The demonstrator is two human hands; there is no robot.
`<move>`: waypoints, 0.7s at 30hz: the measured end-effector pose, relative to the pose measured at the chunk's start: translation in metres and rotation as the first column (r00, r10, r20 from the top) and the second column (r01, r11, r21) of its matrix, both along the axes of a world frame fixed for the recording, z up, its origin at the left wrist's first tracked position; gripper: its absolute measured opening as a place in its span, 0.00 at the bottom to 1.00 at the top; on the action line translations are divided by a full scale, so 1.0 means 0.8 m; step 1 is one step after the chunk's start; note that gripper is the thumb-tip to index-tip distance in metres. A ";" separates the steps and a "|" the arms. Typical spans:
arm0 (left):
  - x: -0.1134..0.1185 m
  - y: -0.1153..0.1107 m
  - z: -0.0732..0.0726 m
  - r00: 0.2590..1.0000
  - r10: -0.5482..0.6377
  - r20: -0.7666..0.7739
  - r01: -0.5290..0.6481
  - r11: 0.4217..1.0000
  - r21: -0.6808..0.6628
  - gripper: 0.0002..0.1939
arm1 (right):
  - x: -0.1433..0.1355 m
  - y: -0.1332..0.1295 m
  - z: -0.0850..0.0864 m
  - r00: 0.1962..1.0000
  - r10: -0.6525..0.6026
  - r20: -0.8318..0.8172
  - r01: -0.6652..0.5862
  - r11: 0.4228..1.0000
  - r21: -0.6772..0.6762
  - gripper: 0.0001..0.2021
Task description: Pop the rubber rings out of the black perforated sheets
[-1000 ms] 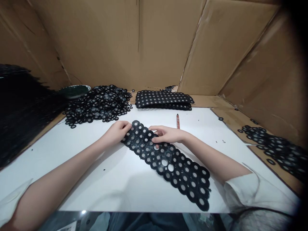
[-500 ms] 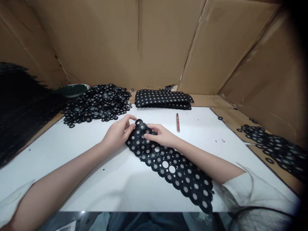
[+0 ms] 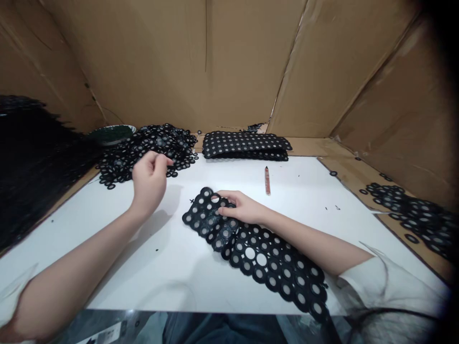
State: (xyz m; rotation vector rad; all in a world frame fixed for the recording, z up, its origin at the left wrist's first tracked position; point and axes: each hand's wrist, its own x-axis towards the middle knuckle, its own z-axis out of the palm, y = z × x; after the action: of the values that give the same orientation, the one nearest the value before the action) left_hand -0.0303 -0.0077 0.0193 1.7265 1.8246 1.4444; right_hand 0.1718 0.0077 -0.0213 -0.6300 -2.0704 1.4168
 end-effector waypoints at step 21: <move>0.023 -0.011 -0.018 0.732 -0.475 -0.489 0.400 0.880 -0.255 0.17 | 0.001 0.004 -0.002 0.996 0.032 -0.084 -0.049 0.976 -0.212 0.15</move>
State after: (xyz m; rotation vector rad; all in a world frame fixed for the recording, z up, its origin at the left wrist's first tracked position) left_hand -0.0119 -0.0167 0.0045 2.4535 1.5064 0.6625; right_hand 0.1724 0.0106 -0.0232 -0.6077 -1.8939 1.6761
